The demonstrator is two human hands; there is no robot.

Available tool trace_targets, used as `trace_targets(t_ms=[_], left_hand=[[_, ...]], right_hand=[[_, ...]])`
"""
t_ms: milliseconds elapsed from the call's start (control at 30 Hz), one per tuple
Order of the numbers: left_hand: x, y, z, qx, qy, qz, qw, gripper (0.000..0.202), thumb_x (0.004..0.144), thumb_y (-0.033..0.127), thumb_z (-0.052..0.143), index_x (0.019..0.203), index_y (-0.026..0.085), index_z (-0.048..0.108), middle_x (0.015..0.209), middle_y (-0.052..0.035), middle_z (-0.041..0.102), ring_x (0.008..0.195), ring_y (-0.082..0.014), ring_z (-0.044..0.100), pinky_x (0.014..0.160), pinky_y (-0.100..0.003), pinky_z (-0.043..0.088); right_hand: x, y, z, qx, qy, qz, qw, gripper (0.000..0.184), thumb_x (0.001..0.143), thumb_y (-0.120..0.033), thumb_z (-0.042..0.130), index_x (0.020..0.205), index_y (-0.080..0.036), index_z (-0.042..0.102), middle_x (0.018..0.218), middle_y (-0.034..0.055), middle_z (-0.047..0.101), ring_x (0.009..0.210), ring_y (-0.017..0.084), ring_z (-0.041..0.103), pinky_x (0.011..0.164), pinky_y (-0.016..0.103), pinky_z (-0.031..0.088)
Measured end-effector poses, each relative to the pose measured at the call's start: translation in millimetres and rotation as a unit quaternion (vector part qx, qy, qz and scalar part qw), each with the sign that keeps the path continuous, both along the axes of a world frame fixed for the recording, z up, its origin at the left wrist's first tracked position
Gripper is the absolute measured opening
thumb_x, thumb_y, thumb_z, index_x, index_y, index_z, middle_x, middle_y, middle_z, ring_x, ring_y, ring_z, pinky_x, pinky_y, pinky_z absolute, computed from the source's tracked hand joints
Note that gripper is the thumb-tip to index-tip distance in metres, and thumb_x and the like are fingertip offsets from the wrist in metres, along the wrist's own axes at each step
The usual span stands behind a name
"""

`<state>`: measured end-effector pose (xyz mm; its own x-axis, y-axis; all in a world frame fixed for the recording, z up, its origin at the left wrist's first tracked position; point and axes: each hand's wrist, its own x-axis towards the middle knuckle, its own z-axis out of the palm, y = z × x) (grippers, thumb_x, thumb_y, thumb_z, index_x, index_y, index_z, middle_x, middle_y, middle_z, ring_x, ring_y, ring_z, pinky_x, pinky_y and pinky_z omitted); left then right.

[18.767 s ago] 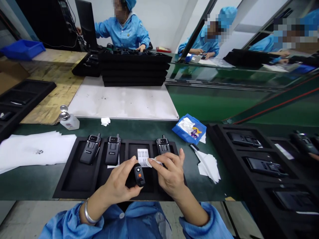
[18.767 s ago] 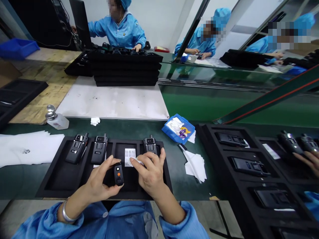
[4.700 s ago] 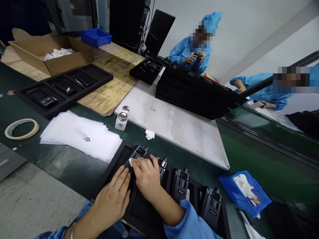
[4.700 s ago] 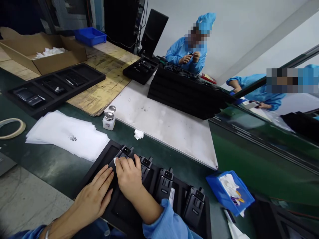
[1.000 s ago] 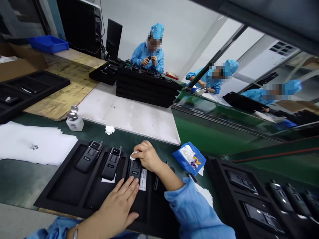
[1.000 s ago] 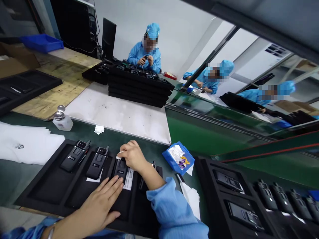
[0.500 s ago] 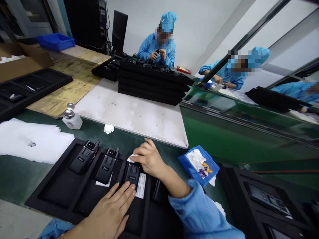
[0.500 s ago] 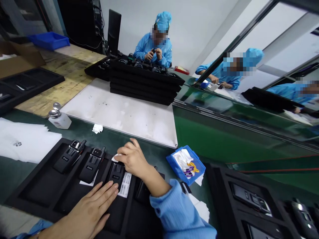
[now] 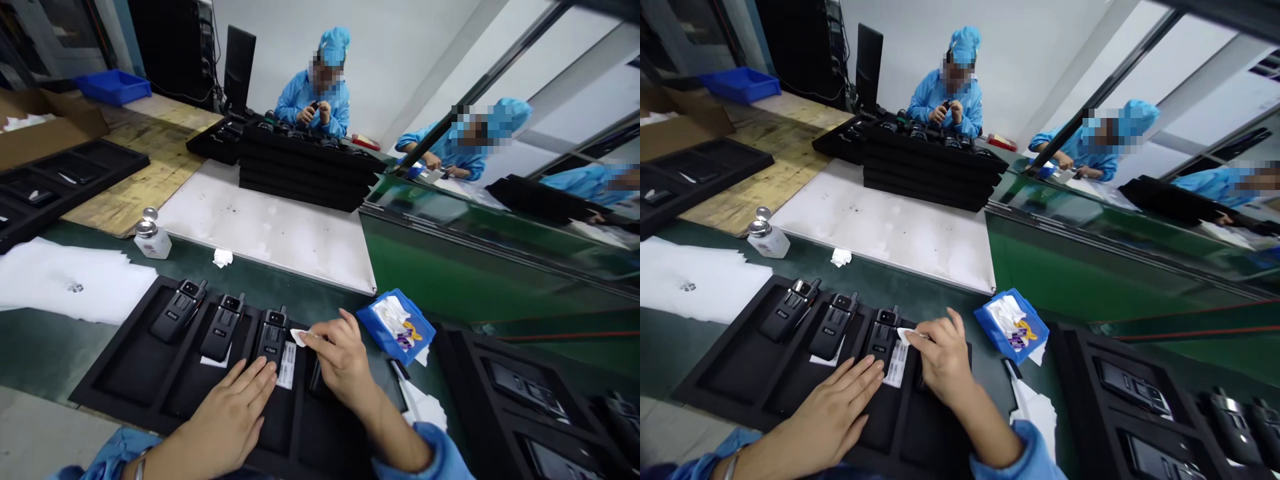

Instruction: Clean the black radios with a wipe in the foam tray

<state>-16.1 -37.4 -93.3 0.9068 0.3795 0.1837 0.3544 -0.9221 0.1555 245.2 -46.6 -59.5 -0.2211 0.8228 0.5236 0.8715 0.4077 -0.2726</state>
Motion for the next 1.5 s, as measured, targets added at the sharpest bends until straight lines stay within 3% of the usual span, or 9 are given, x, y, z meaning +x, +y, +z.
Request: trace_targets(t_ms=[133,233,800,900,1000,1067,1167,1333,1500], left_hand=[[-2,-2,-3.1,0.015,-0.019,-0.002,1.000,0.050,0.093,0.019,0.049,0.143,0.013,0.050,0.153,-0.0070,0.049,0.143,-0.0247,0.041,0.115,-0.040,0.038],[-3,-4,-8.2,0.019,-0.052,0.002,0.998,0.044,0.096,0.022,0.047,0.138,0.011,0.055,0.147,-0.0082,0.055,0.139,-0.0242,0.047,0.113,-0.039,0.040],[-4,2,-13.4,0.009,-0.056,-0.022,0.998,0.046,0.091,0.014,0.047,0.135,0.009,0.057,0.143,-0.0112,0.058,0.137,-0.0259,0.050,0.112,-0.041,0.043],[-7,2,-15.9,0.027,-0.071,-0.024,0.997,0.044,0.092,0.014,0.047,0.134,0.011,0.058,0.142,-0.0109,0.059,0.135,-0.0261,0.052,0.111,-0.042,0.045],[-1,-4,-15.6,0.035,-0.097,-0.023,0.994,0.043,0.093,0.016,0.050,0.135,0.013,0.058,0.143,-0.0104,0.058,0.133,-0.0271,0.053,0.109,-0.042,0.046],[12,-12,-12.4,0.025,-0.092,-0.048,0.994,0.045,0.092,0.018,0.053,0.137,0.015,0.056,0.145,-0.0090,0.056,0.134,-0.0270,0.052,0.110,-0.042,0.045],[43,-28,-7.1,-0.008,-0.053,-0.095,0.994,0.056,0.090,0.025,0.061,0.145,0.016,0.048,0.154,-0.0070,0.047,0.141,-0.0276,0.044,0.114,-0.045,0.041],[82,-41,-10.8,-0.068,0.009,-0.108,0.992,0.075,0.087,0.042,0.067,0.150,0.011,0.040,0.161,-0.0115,0.033,0.149,-0.0306,0.031,0.117,-0.050,0.037],[81,-40,-16.9,-0.099,0.010,-0.107,0.989,0.075,0.089,0.043,0.064,0.153,0.014,0.037,0.161,-0.0095,0.032,0.151,-0.0270,0.025,0.123,-0.045,0.027]], right_hand=[[-52,-18,-22.3,0.006,0.001,-0.059,0.998,0.028,0.091,-0.009,0.055,0.106,-0.026,0.072,0.091,0.0009,0.069,0.084,0.016,0.054,0.112,0.051,0.024],[-71,-21,-37.8,-0.001,-0.032,-0.061,0.998,0.028,0.090,-0.009,0.058,0.109,-0.024,0.072,0.093,0.0009,0.070,0.083,0.016,0.053,0.115,0.051,0.019],[-69,-17,-41.9,-0.016,-0.043,-0.071,0.996,0.029,0.092,-0.014,0.058,0.108,-0.032,0.074,0.092,-0.0013,0.071,0.086,0.017,0.051,0.114,0.054,0.018],[-49,-22,-31.7,-0.039,-0.035,-0.067,0.996,0.030,0.091,-0.014,0.058,0.103,-0.035,0.075,0.093,-0.0020,0.070,0.088,0.017,0.053,0.113,0.055,0.019],[2,-33,-14.0,0.002,0.012,-0.129,0.992,0.033,0.094,-0.010,0.053,0.099,-0.033,0.077,0.095,-0.0005,0.069,0.090,0.016,0.056,0.108,0.050,0.027],[40,-41,-4.4,0.024,0.032,-0.169,0.985,0.033,0.095,-0.010,0.051,0.099,-0.030,0.078,0.094,0.0018,0.069,0.091,0.017,0.057,0.100,0.045,0.034],[75,-40,-0.9,0.000,0.019,-0.156,0.988,0.033,0.094,-0.009,0.052,0.097,-0.027,0.079,0.092,0.0037,0.069,0.090,0.018,0.056,0.089,0.039,0.039],[75,-11,-13.1,-0.077,-0.020,-0.066,0.995,0.039,0.087,-0.005,0.058,0.089,-0.037,0.080,0.093,-0.0013,0.071,0.091,0.018,0.055,0.102,0.046,0.034],[87,-14,-15.7,-0.124,-0.040,-0.020,0.991,0.041,0.087,-0.004,0.058,0.093,-0.039,0.078,0.097,-0.0025,0.071,0.094,0.017,0.054,0.113,0.058,0.019]])
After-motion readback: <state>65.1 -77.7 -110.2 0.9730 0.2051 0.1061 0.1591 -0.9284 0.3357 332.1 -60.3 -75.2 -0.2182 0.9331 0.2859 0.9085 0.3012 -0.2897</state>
